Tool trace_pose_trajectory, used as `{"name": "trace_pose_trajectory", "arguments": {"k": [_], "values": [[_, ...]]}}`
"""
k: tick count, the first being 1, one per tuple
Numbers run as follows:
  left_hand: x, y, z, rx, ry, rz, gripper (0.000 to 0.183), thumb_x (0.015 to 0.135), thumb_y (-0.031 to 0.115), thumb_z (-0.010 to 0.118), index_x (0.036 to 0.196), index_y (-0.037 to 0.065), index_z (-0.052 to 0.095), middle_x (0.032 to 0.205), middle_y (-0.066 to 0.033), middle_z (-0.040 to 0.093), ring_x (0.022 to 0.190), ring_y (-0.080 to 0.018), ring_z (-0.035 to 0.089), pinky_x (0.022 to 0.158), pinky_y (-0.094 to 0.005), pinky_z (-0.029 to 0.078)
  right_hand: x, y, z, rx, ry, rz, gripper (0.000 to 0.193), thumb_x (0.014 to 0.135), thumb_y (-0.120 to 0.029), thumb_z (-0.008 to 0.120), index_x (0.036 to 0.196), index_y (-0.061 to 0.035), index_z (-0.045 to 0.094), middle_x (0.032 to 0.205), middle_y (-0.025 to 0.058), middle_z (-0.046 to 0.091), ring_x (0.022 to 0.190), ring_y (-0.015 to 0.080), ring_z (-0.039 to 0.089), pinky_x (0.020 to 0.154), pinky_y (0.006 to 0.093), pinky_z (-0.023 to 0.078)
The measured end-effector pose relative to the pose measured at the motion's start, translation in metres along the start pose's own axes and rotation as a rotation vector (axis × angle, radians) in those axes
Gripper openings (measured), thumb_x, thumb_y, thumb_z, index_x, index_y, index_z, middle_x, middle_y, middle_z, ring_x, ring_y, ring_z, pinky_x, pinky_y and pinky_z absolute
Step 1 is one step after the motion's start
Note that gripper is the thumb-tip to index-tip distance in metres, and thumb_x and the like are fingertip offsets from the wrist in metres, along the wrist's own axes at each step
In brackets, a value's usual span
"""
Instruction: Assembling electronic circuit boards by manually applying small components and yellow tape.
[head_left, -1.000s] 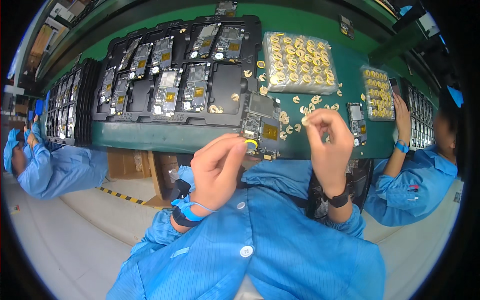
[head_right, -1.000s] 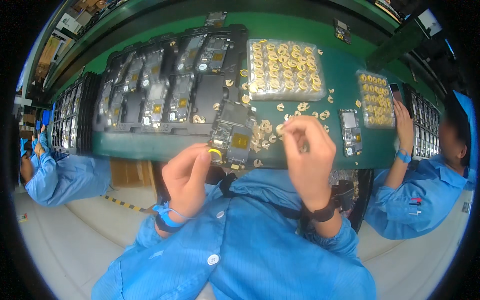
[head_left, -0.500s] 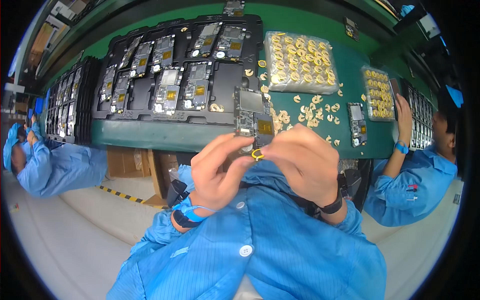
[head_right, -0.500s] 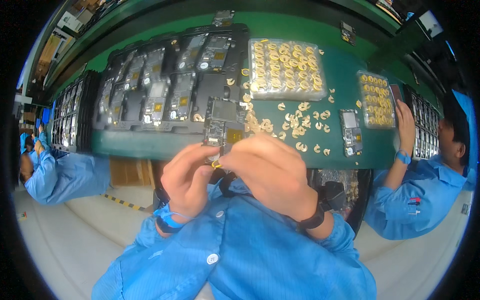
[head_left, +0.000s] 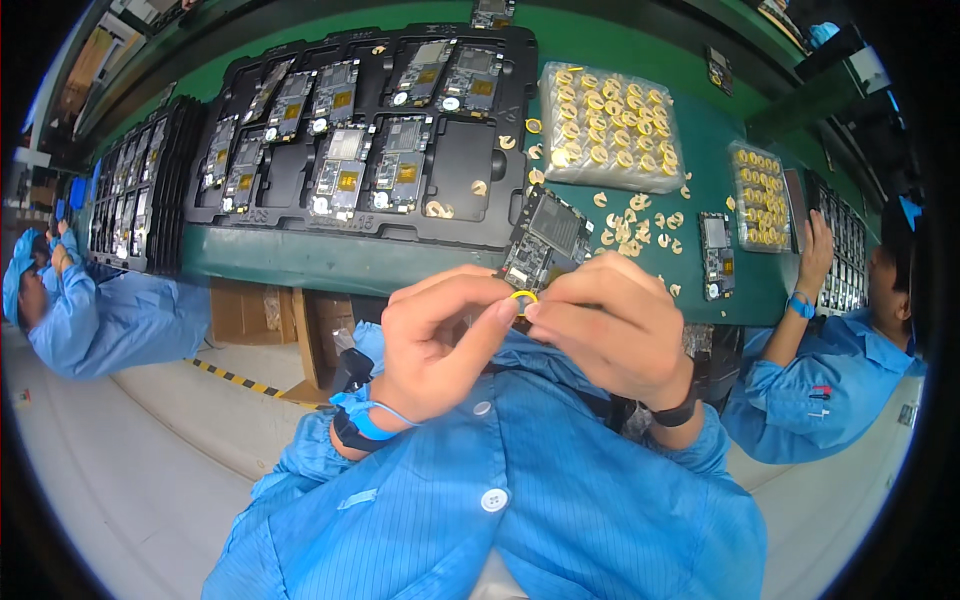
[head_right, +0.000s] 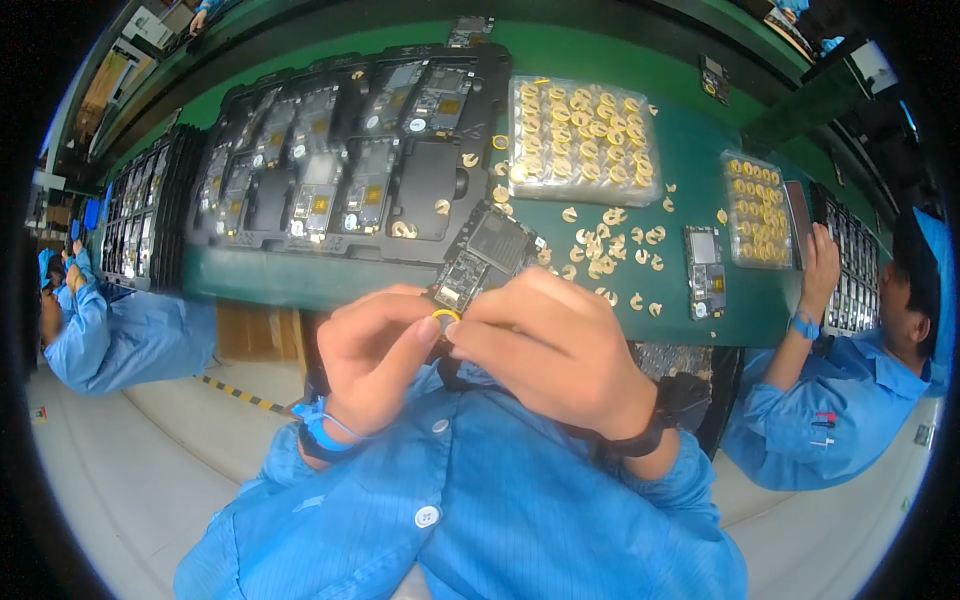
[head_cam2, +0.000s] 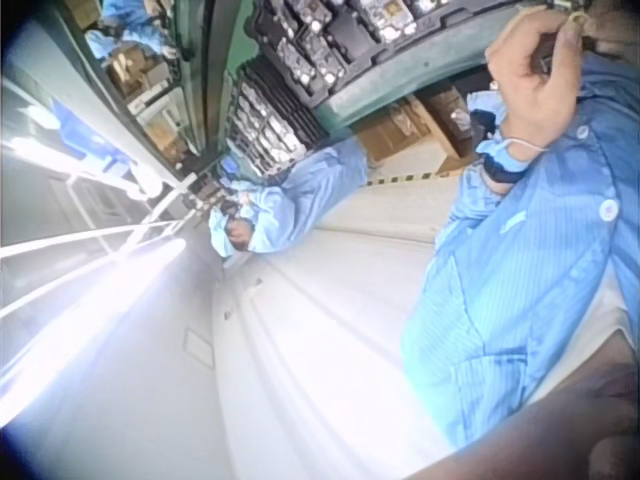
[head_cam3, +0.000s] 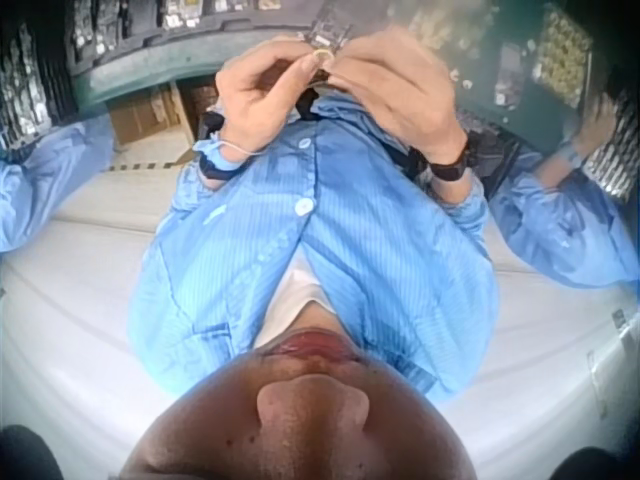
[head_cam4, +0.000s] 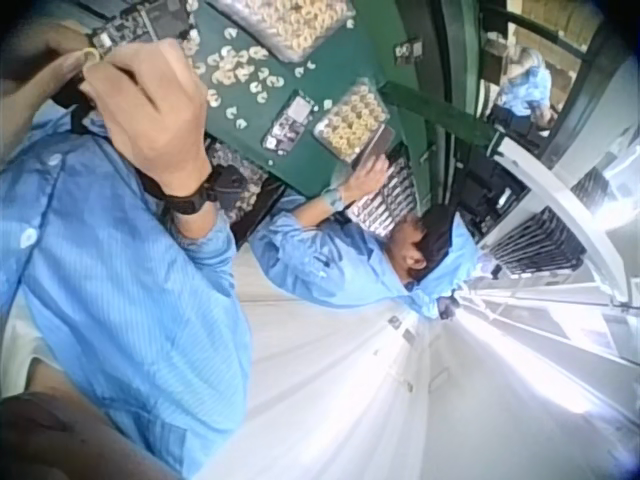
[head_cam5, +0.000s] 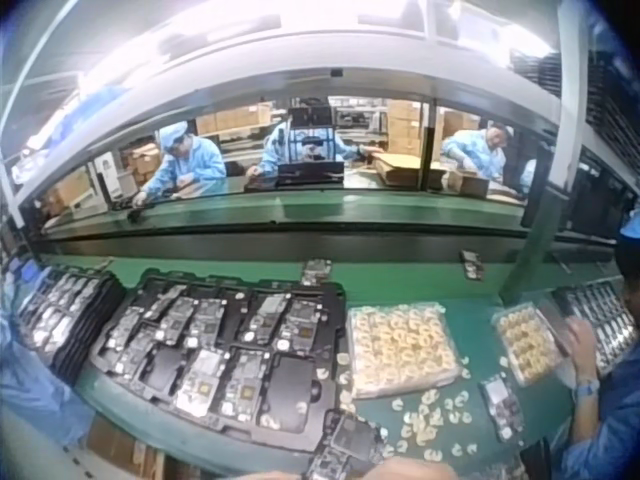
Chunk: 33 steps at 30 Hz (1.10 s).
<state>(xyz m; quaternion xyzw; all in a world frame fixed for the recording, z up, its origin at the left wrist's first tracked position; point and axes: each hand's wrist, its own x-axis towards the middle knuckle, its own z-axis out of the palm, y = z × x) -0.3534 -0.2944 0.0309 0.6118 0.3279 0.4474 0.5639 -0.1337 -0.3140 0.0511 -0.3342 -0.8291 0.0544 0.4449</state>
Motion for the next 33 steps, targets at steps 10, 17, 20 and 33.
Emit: {"name": "trace_pose_trajectory", "arguments": {"k": [10,17,20,33], "values": [[0.015,0.015,-0.02,0.299,-0.238,0.097,0.004,0.09,-0.005,0.072,0.094,-0.006,0.074,0.082,-0.0141,0.071,0.068,-0.0186,0.067,0.062,-0.0295,0.05,0.013,-0.002,-0.01,0.203,-0.26,0.332,0.016,0.093,-0.02,0.075,0.099,-0.0059,0.071,0.091,0.0106,0.066,0.082,0.0317,0.068,0.069,0.0418,0.055],[0.009,0.013,-0.018,0.305,-0.176,-0.01,0.029,0.096,-0.002,0.068,0.124,-0.004,0.074,0.101,-0.0178,0.076,0.089,-0.0187,0.072,0.079,-0.0293,0.055,0.019,-0.005,-0.033,0.23,-0.201,0.572,0.012,0.089,-0.003,0.079,0.099,-0.002,0.074,0.083,0.0065,0.069,0.063,0.0171,0.065,0.057,0.0318,0.051],[-0.004,-0.001,-0.018,0.217,-0.072,-0.128,0.049,0.1,-0.005,0.064,0.149,-0.004,0.059,0.118,-0.0173,0.076,0.106,-0.018,0.072,0.092,-0.0319,0.057,0.004,-0.003,-0.033,0.374,-0.092,0.727,0.011,0.089,0.002,0.078,0.099,0.0007,0.074,0.085,0.0053,0.072,0.065,0.0086,0.067,0.058,0.0255,0.051],[-0.008,-0.022,0.011,-0.54,0.112,-0.246,0.052,0.102,-0.011,0.061,0.152,-0.007,0.049,0.138,-0.0227,0.067,0.126,-0.0262,0.067,0.105,-0.0385,0.059,0.002,-0.03,0.029,0.625,0.338,0.887,0.011,0.092,0.005,0.079,0.102,0.0024,0.078,0.088,0.0006,0.063,0.076,0.0044,0.053,0.064,0.0206,0.04]]}}
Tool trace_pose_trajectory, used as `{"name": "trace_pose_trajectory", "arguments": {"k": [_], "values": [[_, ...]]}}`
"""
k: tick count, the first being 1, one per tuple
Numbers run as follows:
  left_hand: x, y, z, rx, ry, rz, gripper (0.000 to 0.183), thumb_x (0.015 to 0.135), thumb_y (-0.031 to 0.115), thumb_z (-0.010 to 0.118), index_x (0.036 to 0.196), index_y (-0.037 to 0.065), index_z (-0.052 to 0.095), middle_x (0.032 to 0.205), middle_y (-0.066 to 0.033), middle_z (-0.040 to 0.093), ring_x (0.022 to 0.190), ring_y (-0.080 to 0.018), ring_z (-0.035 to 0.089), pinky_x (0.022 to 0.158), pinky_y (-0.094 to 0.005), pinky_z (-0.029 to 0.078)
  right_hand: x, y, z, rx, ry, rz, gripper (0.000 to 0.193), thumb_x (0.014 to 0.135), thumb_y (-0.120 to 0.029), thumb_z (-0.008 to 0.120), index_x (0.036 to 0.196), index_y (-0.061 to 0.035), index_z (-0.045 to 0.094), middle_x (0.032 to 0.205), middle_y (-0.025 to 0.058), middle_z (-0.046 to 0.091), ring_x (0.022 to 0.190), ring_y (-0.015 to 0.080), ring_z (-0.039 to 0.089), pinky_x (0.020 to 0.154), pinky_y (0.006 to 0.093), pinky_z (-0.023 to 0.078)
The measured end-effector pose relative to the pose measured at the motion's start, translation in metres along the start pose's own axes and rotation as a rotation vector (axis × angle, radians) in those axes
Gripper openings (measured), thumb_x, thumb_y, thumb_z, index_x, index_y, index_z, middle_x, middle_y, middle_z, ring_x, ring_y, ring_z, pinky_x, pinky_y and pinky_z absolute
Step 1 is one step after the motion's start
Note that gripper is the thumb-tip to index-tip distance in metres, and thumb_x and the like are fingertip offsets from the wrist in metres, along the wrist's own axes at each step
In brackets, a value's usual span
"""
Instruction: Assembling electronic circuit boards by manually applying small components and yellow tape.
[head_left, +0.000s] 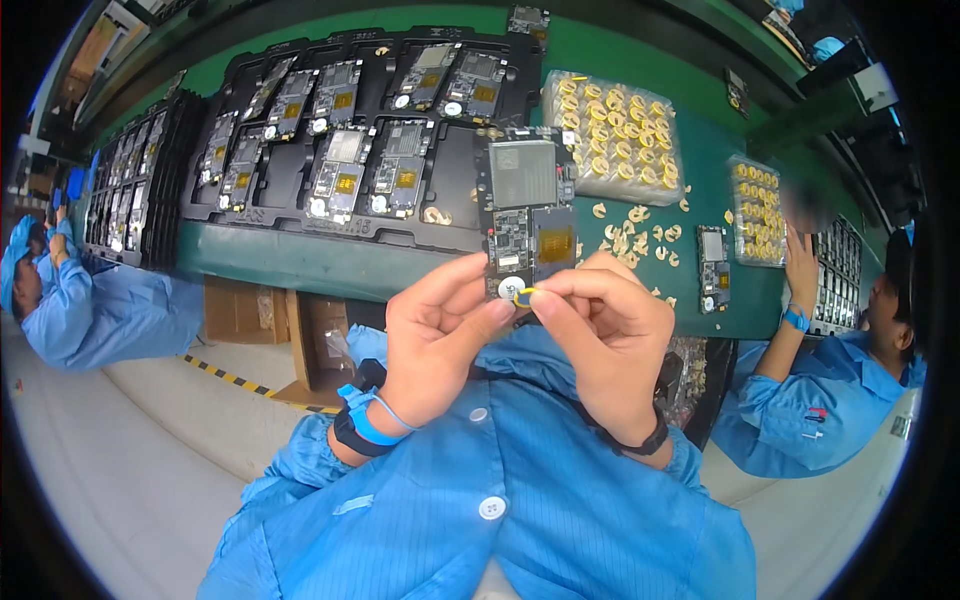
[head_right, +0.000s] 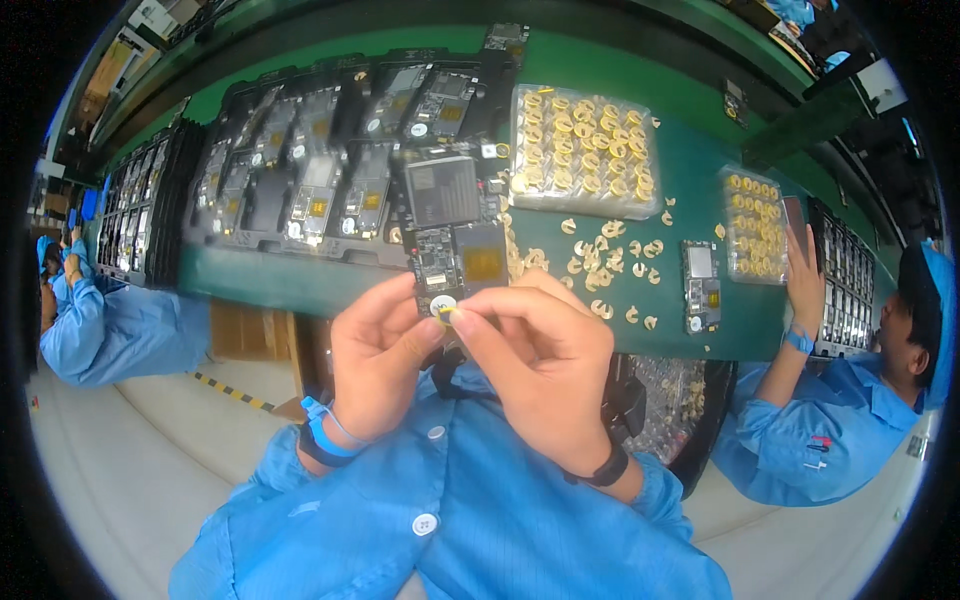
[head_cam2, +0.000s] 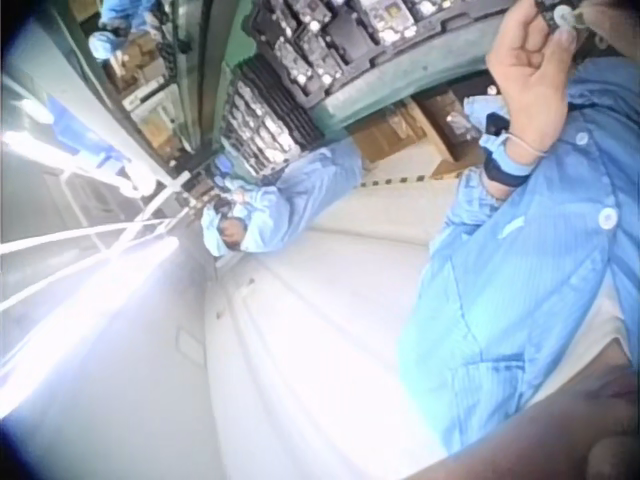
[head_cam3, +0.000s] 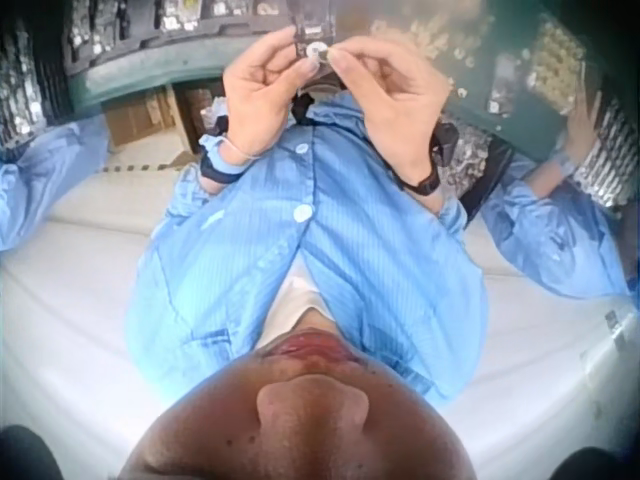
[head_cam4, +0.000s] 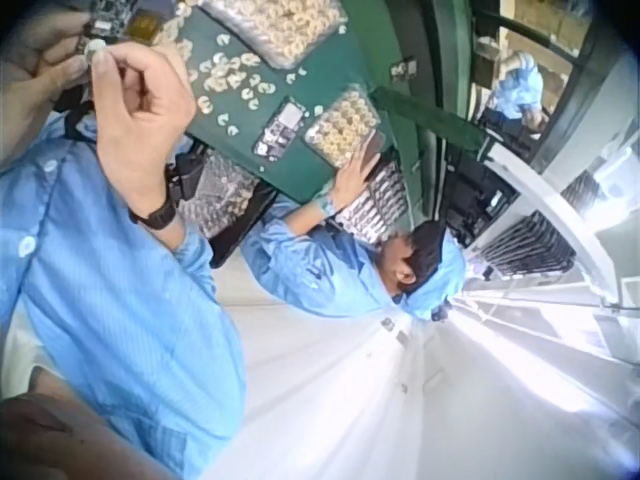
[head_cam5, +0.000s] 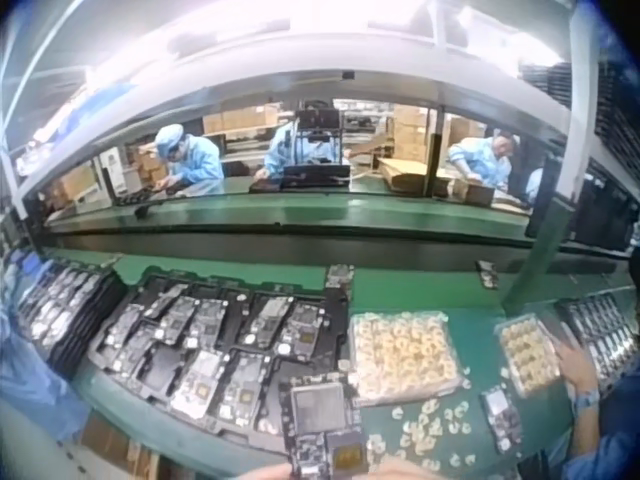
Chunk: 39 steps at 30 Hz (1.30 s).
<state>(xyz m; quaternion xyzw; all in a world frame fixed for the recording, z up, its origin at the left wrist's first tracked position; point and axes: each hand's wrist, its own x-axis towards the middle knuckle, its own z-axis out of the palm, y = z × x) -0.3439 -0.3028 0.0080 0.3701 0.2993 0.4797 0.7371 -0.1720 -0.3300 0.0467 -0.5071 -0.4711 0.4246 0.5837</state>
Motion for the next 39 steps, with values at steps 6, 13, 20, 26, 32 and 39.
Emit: {"name": "trace_pose_trajectory", "arguments": {"k": [6,13,20,26,32,39], "values": [[-0.002,0.003,-0.002,0.027,-0.016,0.031,0.048,0.101,-0.012,0.063,0.148,-0.009,0.053,0.139,-0.022,0.067,0.127,-0.0254,0.067,0.107,-0.0378,0.057,0.001,0.008,0.008,-0.147,0.043,-0.083,0.012,0.089,-0.001,0.083,0.1,-0.0025,0.08,0.083,0.0,0.059,0.07,0.006,0.047,0.06,0.0226,0.034],[-0.002,0.008,-0.001,0.081,-0.037,0.023,0.046,0.1,-0.013,0.062,0.146,-0.01,0.055,0.141,-0.0223,0.066,0.131,-0.0259,0.064,0.112,-0.0381,0.054,0.002,0.01,0.005,-0.214,0.006,-0.106,0.014,0.087,-0.002,0.084,0.1,-0.0033,0.08,0.08,0.0001,0.056,0.068,0.0076,0.044,0.059,0.0246,0.033],[-0.002,0.007,-0.003,0.076,-0.044,0.051,0.046,0.1,-0.013,0.063,0.146,-0.01,0.055,0.14,-0.0222,0.067,0.132,-0.0262,0.064,0.112,-0.0381,0.054,0.003,0.01,0.008,-0.24,0.015,-0.121,0.014,0.086,0.0,0.084,0.1,-0.0031,0.08,0.079,-0.0002,0.054,0.067,0.0076,0.043,0.059,0.0249,0.033],[-0.003,0.008,-0.003,0.053,-0.033,0.038,0.045,0.101,-0.012,0.063,0.145,-0.01,0.055,0.139,-0.0227,0.067,0.13,-0.0259,0.065,0.11,-0.037,0.055,0.002,0.009,0.007,-0.208,-0.013,-0.105,0.015,0.088,0.003,0.082,0.103,0.0003,0.078,0.083,-0.0009,0.052,0.071,0.0058,0.042,0.061,0.0219,0.033],[-0.003,0.01,-0.001,0.085,-0.034,0.049,0.044,0.101,-0.012,0.062,0.145,-0.01,0.055,0.138,-0.023,0.068,0.129,-0.0262,0.066,0.108,-0.037,0.056,0.003,0.009,0.01,-0.203,0.012,-0.079,0.014,0.087,0.0,0.084,0.1,-0.0029,0.08,0.08,-0.0004,0.055,0.069,0.0073,0.044,0.06,0.0243,0.033],[-0.005,0.006,0.001,0.054,0.02,0.048,0.042,0.101,-0.011,0.064,0.142,-0.01,0.057,0.137,-0.0231,0.069,0.127,-0.0248,0.066,0.108,-0.0363,0.056,-0.001,0.017,0.019,-0.227,0.101,-0.195,0.018,0.084,0.003,0.085,0.1,-0.003,0.08,0.08,0.0004,0.057,0.069,0.0081,0.046,0.058,0.0247,0.033]]}}
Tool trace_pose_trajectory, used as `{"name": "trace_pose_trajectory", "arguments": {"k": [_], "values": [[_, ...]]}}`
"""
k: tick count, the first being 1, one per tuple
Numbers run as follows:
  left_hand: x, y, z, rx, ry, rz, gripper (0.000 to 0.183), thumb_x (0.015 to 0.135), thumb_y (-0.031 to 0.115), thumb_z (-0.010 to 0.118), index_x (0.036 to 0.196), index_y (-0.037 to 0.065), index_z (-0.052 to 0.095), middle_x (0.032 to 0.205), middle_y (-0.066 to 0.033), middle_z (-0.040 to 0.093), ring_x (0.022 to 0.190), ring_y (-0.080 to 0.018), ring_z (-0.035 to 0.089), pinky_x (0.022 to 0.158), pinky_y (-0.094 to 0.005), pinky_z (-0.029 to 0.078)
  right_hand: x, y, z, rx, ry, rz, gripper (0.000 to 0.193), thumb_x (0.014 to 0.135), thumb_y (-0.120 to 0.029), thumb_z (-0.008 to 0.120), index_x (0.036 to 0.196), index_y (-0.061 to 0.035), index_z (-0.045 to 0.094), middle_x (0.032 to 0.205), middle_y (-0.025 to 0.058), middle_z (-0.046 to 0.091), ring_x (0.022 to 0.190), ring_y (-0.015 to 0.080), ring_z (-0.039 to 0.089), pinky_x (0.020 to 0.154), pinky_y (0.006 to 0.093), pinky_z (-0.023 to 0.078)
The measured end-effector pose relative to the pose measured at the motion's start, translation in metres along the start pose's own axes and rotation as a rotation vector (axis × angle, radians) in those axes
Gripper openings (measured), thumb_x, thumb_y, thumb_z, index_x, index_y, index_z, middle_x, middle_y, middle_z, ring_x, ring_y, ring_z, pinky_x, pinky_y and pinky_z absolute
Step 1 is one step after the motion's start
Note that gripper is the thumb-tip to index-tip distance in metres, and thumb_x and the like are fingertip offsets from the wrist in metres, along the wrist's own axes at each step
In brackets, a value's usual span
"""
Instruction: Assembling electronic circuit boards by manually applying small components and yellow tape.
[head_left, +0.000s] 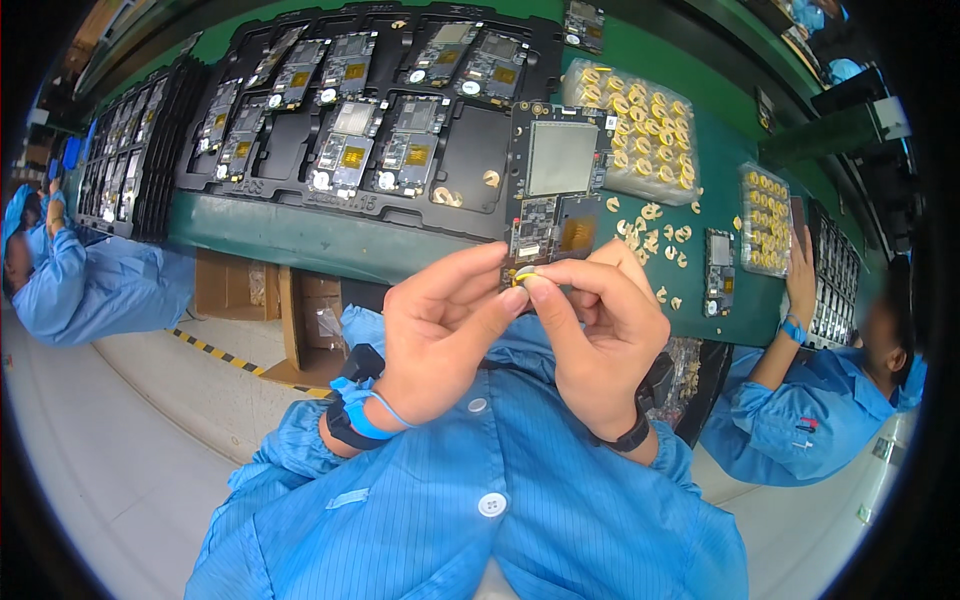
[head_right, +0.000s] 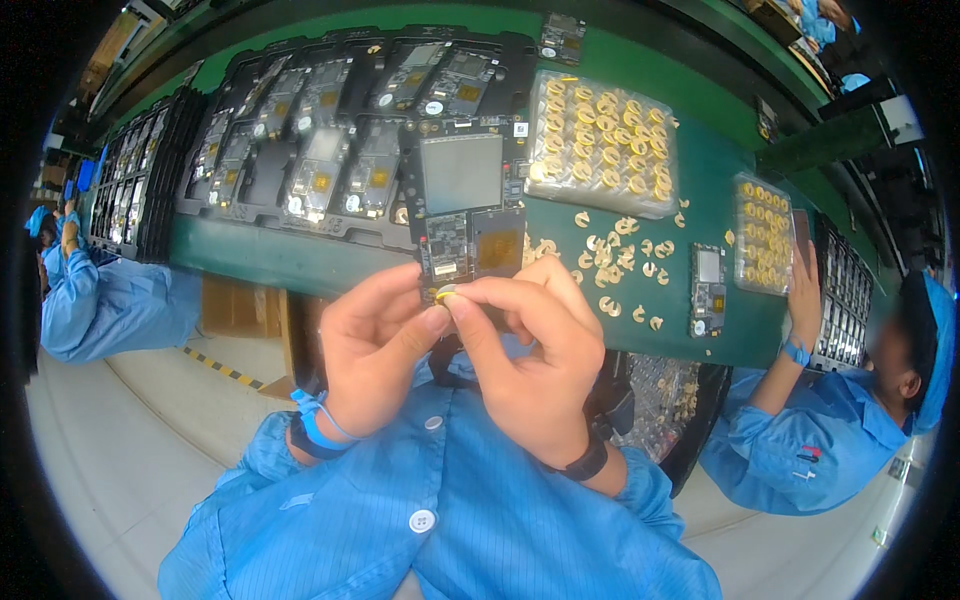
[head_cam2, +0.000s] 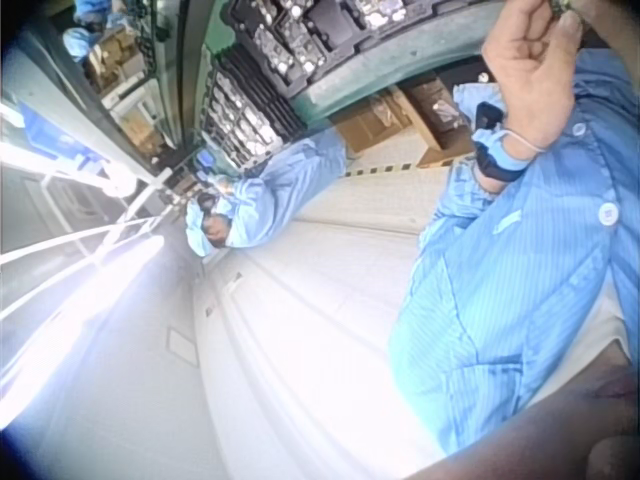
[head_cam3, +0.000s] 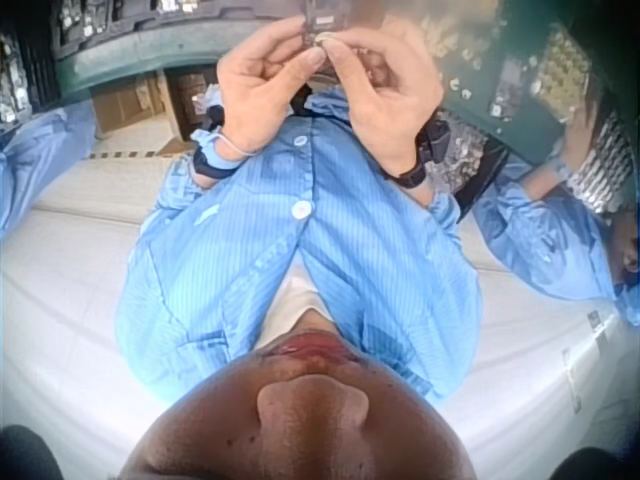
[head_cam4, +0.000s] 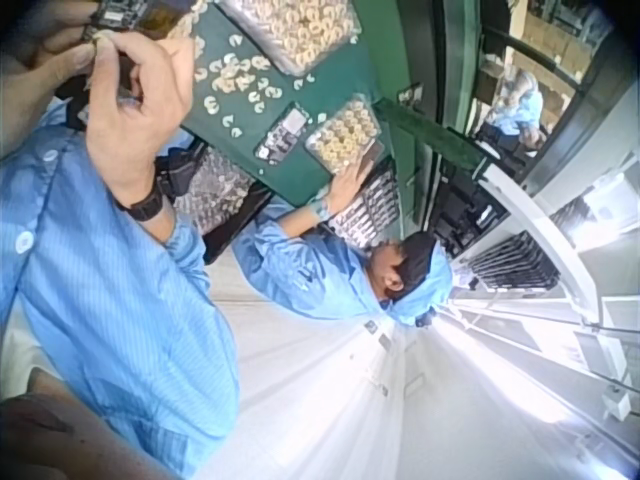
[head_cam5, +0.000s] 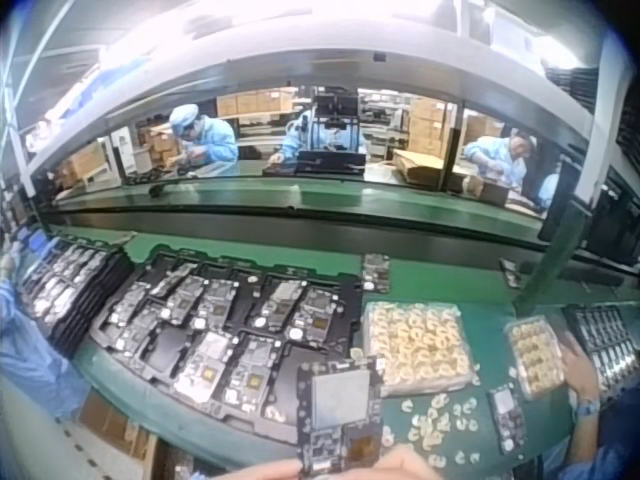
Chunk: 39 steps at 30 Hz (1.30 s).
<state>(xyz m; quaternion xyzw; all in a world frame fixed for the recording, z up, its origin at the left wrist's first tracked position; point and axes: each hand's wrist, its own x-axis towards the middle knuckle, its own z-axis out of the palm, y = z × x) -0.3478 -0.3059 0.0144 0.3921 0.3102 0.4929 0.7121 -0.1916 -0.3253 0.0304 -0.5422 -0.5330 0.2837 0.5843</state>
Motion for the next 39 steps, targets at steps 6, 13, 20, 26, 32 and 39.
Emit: {"name": "trace_pose_trajectory", "arguments": {"k": [6,13,20,26,32,39], "values": [[0.0001,0.0002,0.0032,-0.016,0.012,0.017,0.04,0.101,-0.009,0.065,0.141,-0.01,0.058,0.135,-0.0226,0.069,0.126,-0.0229,0.066,0.106,-0.0342,0.056,-0.0021,0.0025,0.0004,0.003,0.007,-0.027,0.018,0.085,0.004,0.084,0.101,-0.0014,0.079,0.083,0.0016,0.059,0.071,0.0078,0.047,0.059,0.0234,0.035],[-0.0003,-0.0011,0.0023,-0.053,0.024,0.016,0.038,0.102,-0.009,0.064,0.14,-0.01,0.059,0.135,-0.0222,0.07,0.125,-0.0226,0.067,0.105,-0.0334,0.056,-0.0006,0.0028,-0.0017,0.106,-0.031,-0.019,0.017,0.088,0.007,0.081,0.104,0.0016,0.077,0.091,0.0033,0.06,0.075,0.0073,0.049,0.061,0.0219,0.036],[-0.0011,-0.004,0.0044,-0.148,0.009,0.07,0.039,0.102,-0.011,0.062,0.141,-0.01,0.058,0.135,-0.0226,0.07,0.125,-0.0239,0.067,0.105,-0.0345,0.057,-0.001,0.0013,-0.0035,0.128,-0.046,-0.014,0.018,0.089,0.007,0.08,0.106,0.0025,0.077,0.093,0.0032,0.06,0.079,0.0079,0.05,0.066,0.0217,0.04],[-0.0007,-0.0038,0.0024,-0.098,0.003,0.066,0.039,0.102,-0.011,0.061,0.141,-0.01,0.058,0.135,-0.0235,0.069,0.126,-0.024,0.067,0.105,-0.0343,0.057,0.0006,-0.0014,-0.0016,0.158,-0.062,0.01,0.016,0.09,0.008,0.079,0.105,0.0039,0.075,0.092,0.0019,0.056,0.078,0.0068,0.047,0.067,0.021,0.039],[-0.0034,-0.0034,0.0036,-0.095,0.027,0.053,0.039,0.102,-0.012,0.062,0.14,-0.01,0.057,0.135,-0.0244,0.069,0.125,-0.024,0.067,0.104,-0.0342,0.057,0.0003,-0.0012,0.0008,0.117,-0.042,-0.005,0.017,0.089,0.008,0.08,0.105,0.0029,0.076,0.089,0.0021,0.057,0.076,0.007,0.048,0.065,0.0212,0.038],[-0.0077,-0.0004,0.0078,-0.041,0.07,0.04,0.038,0.103,-0.01,0.06,0.141,-0.011,0.056,0.135,-0.0253,0.069,0.124,-0.0256,0.068,0.103,-0.0364,0.059,-0.0015,0.0009,0.0016,-0.02,0.007,-0.138,0.022,0.083,0.009,0.084,0.102,0.0006,0.078,0.084,0.0046,0.06,0.07,0.0092,0.053,0.058,0.0232,0.039]]}}
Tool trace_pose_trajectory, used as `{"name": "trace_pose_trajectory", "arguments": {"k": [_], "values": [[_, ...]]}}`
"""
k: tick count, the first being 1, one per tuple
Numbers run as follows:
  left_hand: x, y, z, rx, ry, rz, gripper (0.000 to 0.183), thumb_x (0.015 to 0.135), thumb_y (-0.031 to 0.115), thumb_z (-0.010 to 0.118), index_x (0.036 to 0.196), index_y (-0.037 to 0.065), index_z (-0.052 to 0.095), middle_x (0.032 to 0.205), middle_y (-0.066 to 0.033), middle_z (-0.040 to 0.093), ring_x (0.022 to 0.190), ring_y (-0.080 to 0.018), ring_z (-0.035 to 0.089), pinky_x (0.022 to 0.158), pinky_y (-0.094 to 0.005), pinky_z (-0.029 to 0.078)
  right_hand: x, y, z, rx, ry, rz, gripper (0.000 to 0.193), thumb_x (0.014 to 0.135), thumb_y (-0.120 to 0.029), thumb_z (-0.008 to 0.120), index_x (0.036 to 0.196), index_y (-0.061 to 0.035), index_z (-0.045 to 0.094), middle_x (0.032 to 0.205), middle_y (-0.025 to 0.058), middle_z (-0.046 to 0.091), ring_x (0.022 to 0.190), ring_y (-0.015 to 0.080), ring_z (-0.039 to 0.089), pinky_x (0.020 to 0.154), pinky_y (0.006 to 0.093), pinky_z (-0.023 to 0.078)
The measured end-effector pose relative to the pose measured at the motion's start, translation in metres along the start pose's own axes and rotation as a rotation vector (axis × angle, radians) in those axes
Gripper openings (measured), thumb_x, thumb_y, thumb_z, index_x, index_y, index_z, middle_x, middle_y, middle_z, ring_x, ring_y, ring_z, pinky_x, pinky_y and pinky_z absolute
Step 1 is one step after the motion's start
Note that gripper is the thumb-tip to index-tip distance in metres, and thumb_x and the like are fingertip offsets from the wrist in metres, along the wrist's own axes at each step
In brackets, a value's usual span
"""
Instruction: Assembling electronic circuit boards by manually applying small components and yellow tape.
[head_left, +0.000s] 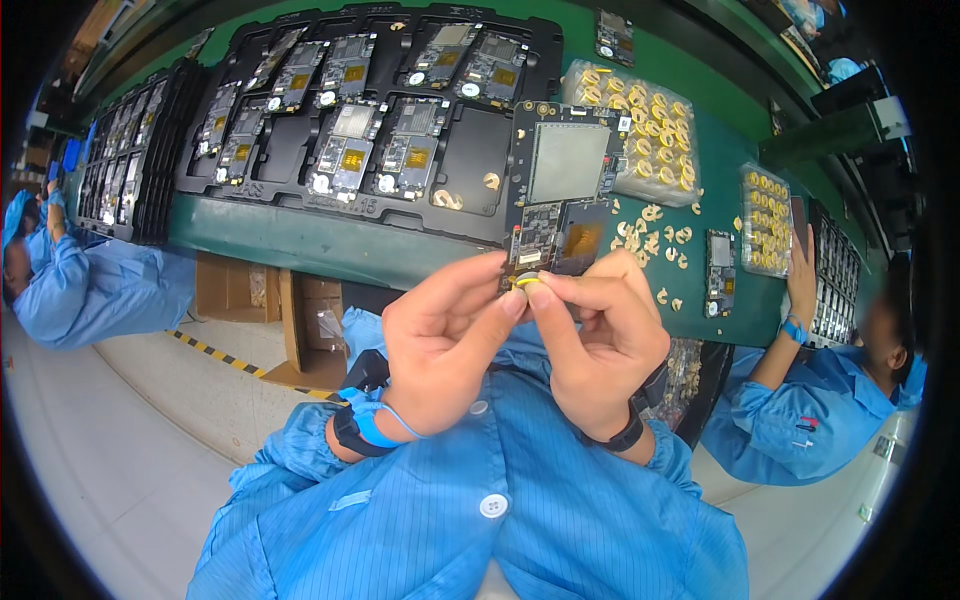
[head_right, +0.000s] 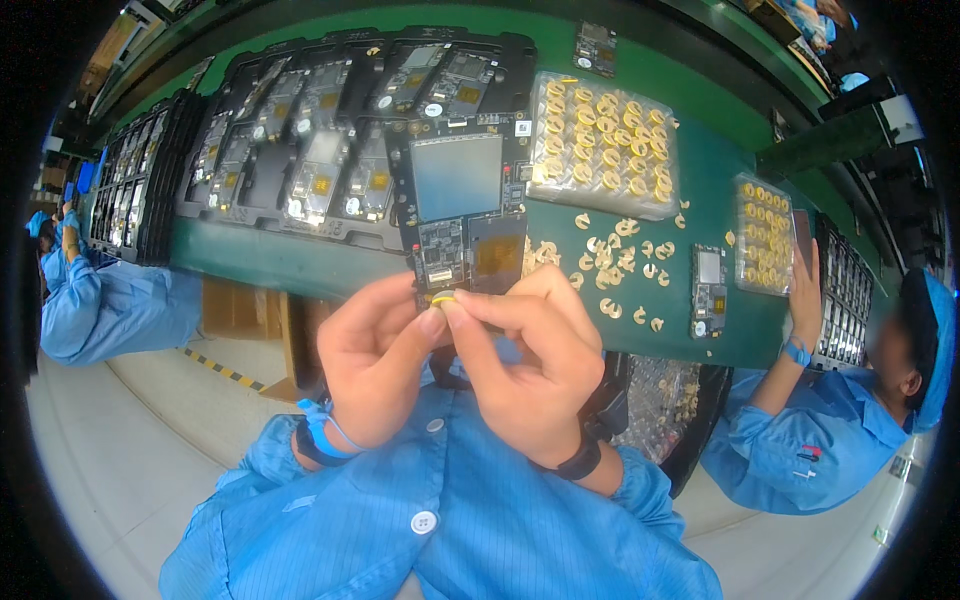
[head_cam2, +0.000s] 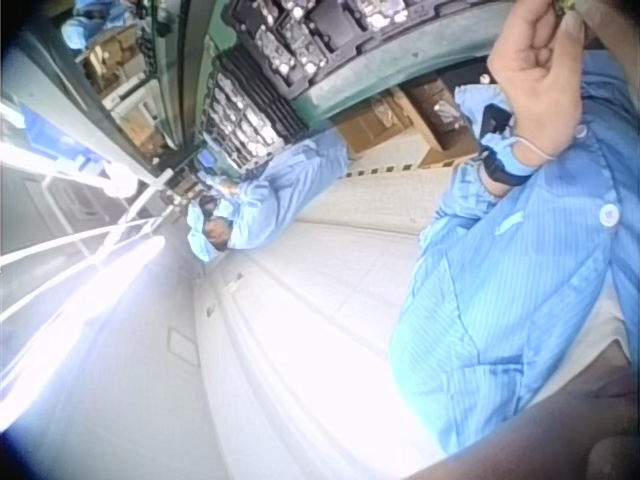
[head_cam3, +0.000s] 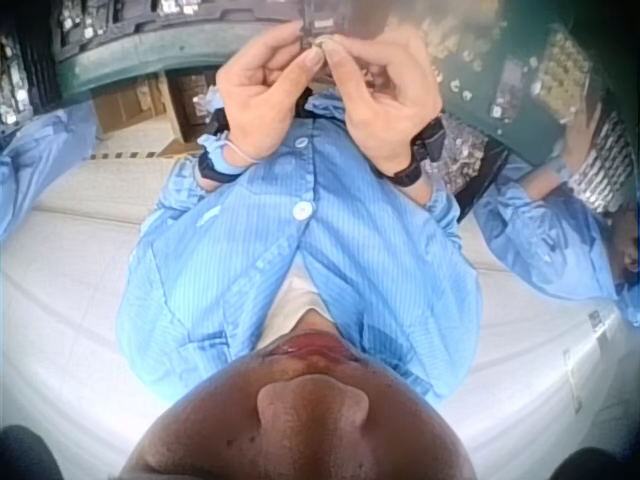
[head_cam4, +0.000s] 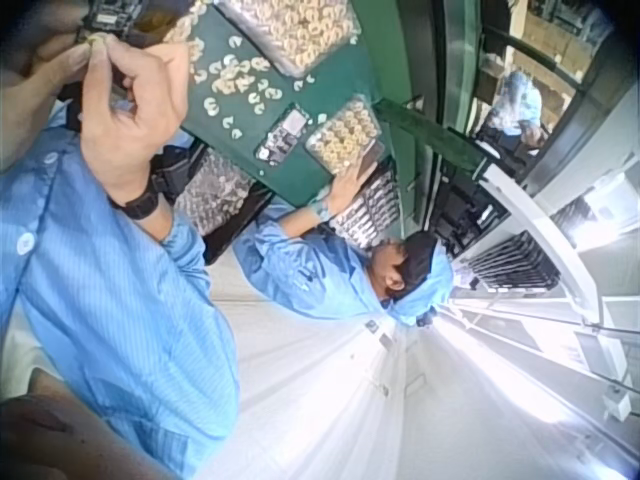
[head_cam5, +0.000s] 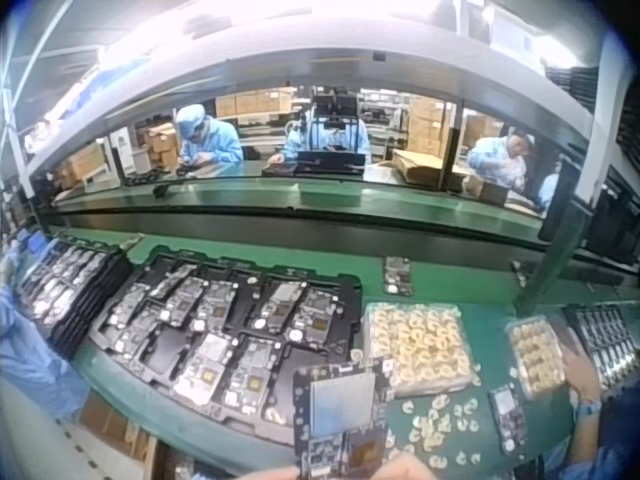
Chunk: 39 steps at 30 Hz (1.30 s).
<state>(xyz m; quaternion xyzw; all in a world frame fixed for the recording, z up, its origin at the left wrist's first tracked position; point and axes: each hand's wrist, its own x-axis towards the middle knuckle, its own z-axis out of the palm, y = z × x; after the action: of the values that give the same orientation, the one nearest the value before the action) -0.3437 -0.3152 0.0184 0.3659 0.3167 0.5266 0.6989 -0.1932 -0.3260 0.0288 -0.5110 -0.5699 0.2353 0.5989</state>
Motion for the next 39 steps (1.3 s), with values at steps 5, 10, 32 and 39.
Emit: {"name": "trace_pose_trajectory", "arguments": {"k": [5,10,32,39], "values": [[0.001,0.003,0.002,0.017,-0.011,0.038,0.039,0.104,-0.01,0.059,0.142,-0.012,0.055,0.133,-0.0247,0.07,0.123,-0.0266,0.069,0.105,-0.0378,0.059,0.001,-0.004,0.002,-0.018,0.005,0.023,0.022,0.081,0.009,0.086,0.099,-0.0003,0.08,0.082,0.0035,0.06,0.068,0.0085,0.053,0.056,0.0237,0.039],[0.0,-0.002,-0.001,0.024,0.023,0.104,0.038,0.104,-0.01,0.058,0.142,-0.013,0.055,0.131,-0.0238,0.07,0.12,-0.0265,0.07,0.103,-0.0377,0.061,0.001,-0.002,0.0,-0.04,-0.023,0.01,0.024,0.079,0.008,0.087,0.099,-0.0015,0.08,0.08,0.0031,0.06,0.067,0.0089,0.053,0.056,0.024,0.039],[0.008,0.002,-0.001,0.009,0.054,-0.01,0.034,0.108,0.003,0.056,0.14,-0.012,0.055,0.129,-0.0229,0.07,0.115,-0.0305,0.072,0.098,-0.0456,0.063,0.012,0.009,-0.001,-0.23,-0.119,-0.255,0.031,0.079,0.007,0.086,0.109,-0.0009,0.08,0.077,0.0057,0.059,0.065,0.0153,0.057,0.055,0.0296,0.043],[0.016,0.004,-0.003,-0.119,0.079,-0.045,0.029,0.107,0.001,0.059,0.135,-0.008,0.06,0.123,-0.02,0.074,0.112,-0.0269,0.074,0.093,-0.0388,0.066,0.023,0.0,-0.016,-0.158,-0.342,-0.145,0.046,0.078,0.009,0.082,0.123,-0.0019,0.075,0.089,0.0086,0.062,0.072,0.0197,0.062,0.061,0.0308,0.049]]}}
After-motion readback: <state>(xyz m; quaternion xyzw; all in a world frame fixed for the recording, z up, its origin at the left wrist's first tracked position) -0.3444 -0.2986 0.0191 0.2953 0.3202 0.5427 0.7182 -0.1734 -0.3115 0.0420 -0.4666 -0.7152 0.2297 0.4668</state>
